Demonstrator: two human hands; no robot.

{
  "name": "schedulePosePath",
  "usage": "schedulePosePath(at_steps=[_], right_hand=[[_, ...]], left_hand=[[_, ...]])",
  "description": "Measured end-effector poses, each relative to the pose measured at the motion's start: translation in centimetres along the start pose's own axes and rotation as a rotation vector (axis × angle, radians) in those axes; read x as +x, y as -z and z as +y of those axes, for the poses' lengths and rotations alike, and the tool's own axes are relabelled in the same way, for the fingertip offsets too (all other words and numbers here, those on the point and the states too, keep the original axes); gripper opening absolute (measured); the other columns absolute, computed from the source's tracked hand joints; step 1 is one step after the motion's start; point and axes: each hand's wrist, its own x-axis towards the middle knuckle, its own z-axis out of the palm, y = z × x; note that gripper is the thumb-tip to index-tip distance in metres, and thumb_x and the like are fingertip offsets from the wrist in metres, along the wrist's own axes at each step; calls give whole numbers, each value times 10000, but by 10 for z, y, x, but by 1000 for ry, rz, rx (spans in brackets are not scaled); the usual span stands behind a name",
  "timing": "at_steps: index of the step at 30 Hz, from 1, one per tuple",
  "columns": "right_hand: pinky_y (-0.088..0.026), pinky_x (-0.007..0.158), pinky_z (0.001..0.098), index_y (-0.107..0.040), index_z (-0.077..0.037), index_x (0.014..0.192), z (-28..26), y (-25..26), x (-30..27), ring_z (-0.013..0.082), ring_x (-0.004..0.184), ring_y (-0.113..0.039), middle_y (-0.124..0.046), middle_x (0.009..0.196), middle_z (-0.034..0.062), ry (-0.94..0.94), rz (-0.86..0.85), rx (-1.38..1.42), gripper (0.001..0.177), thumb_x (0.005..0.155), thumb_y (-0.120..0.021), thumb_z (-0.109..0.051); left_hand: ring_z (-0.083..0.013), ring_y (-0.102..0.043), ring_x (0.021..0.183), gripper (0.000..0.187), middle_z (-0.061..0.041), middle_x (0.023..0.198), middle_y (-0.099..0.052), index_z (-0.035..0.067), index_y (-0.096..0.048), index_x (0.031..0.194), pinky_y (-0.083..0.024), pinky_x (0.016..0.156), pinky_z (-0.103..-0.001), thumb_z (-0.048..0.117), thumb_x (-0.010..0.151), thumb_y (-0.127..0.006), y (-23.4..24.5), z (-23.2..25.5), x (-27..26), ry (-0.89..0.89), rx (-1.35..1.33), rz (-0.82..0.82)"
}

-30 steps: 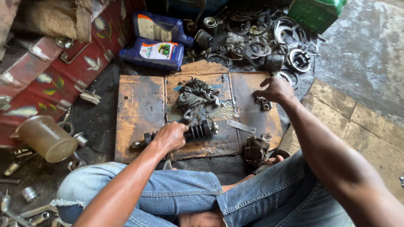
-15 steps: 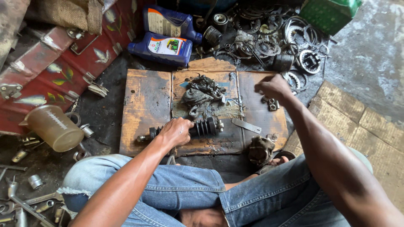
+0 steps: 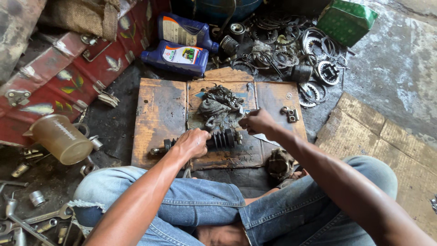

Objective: The person sits on the floor and cleans a metal rod with a rag, then wipes grease onto a CV joint boot. They use a knife to scrape the joint and insert a small metal clip into the boot's end.

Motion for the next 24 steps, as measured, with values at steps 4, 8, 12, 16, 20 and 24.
schedulePosePath(at_steps=[4, 8, 12, 16, 20, 24], right_hand=[[-556, 606, 300, -800, -71, 989, 2, -12, 0, 133, 660, -617, -773, 884, 77, 88, 15, -198, 221, 848, -806, -242], [-572, 691, 297, -814, -132, 1010, 1, -16, -2, 118, 738, -682, -793, 963, 64, 136, 51, -416, 251, 833, -810, -309], [-573, 736, 294, -820, -167, 1051, 4, -18, -1, 112, 805, -697, -801, 1045, 48, 195, 26, -499, 242, 871, -762, -319], [-609, 727, 352, -797, -158, 1116, 7, -15, 7, 194, 814, -714, -803, 1050, 64, 154, -73, -424, 250, 922, -711, -292], [-600, 746, 375, -796, -154, 1122, 12, -7, 16, 177, 838, -709, -799, 1056, 51, 172, -127, -399, 250, 918, -704, -265], [-613, 807, 335, -803, -172, 1111, 15, -4, 22, 126, 890, -753, -806, 1064, 33, 274, -144, -528, 240, 924, -682, -260]], left_hand=[[-300, -749, 720, 601, -255, 905, -738, 73, -618, 1363, -627, 879, -399, -119, 800, -531, 5, 3, -1, 62, -35, -88], [-304, -744, 736, 616, -255, 907, -732, 79, -601, 1376, -621, 886, -405, -115, 795, -538, 8, 6, -3, 71, -46, -91], [-299, -751, 749, 601, -246, 923, -750, 91, -606, 1374, -609, 908, -397, -103, 808, -553, 8, 5, -2, 72, -43, -87], [-257, -698, 655, 555, -187, 804, -690, 73, -595, 1379, -639, 808, -392, -101, 854, -547, 7, 4, -3, 98, -69, -101], [-197, -601, 536, 257, -89, 635, -565, -42, -664, 1208, -640, 699, -369, 30, 1034, -489, 5, 4, -4, 207, -252, -138], [-190, -641, 533, 350, -104, 607, -608, -21, -640, 1280, -630, 689, -352, -66, 964, -498, 5, 6, -4, 123, -119, -111]])
